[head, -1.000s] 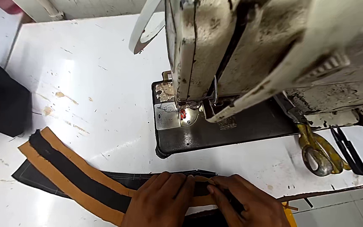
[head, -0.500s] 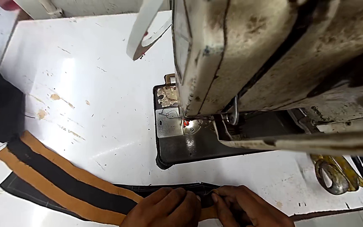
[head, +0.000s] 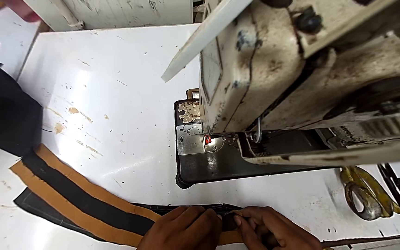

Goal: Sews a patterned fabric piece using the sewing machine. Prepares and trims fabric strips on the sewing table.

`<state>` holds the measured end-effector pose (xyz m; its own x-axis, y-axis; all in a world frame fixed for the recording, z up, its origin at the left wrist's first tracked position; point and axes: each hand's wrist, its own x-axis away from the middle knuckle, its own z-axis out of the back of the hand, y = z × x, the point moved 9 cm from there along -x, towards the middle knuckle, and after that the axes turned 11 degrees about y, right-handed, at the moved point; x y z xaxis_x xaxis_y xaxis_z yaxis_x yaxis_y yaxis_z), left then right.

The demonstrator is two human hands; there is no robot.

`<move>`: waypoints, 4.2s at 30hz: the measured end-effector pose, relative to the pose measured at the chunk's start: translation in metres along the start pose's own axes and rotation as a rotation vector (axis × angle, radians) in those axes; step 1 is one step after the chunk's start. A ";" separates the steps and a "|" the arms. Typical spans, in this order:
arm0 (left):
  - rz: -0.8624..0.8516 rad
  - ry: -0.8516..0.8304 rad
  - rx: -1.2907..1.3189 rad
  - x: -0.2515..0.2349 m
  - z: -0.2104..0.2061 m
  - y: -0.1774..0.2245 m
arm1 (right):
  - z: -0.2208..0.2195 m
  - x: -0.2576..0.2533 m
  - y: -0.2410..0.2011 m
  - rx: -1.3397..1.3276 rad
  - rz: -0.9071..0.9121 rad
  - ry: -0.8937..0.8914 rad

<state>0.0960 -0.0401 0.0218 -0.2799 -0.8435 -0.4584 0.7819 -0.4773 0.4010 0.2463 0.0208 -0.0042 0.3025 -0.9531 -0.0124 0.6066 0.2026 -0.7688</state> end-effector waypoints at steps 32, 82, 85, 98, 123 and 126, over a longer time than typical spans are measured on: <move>0.051 -0.009 -0.012 -0.004 -0.002 -0.005 | -0.004 0.006 -0.005 0.084 0.174 0.083; 0.482 -0.022 -0.048 -0.073 0.021 -0.115 | -0.044 -0.062 -0.055 0.547 0.765 0.248; 0.368 0.002 -0.094 -0.076 0.022 -0.113 | -0.043 -0.065 -0.055 0.548 0.750 0.239; 0.038 -0.064 0.032 -0.050 0.013 -0.085 | -0.024 -0.084 -0.054 0.366 0.721 0.019; 0.012 -0.075 0.131 -0.062 0.018 -0.100 | -0.020 -0.101 -0.051 0.264 0.671 -0.087; 0.024 -0.064 0.141 -0.064 0.019 -0.102 | -0.020 -0.101 -0.052 0.265 0.675 -0.062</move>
<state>0.0236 0.0574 0.0254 -0.3005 -0.8671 -0.3973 0.7044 -0.4826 0.5205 0.1694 0.1018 0.0245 0.7100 -0.5885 -0.3867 0.4284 0.7968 -0.4262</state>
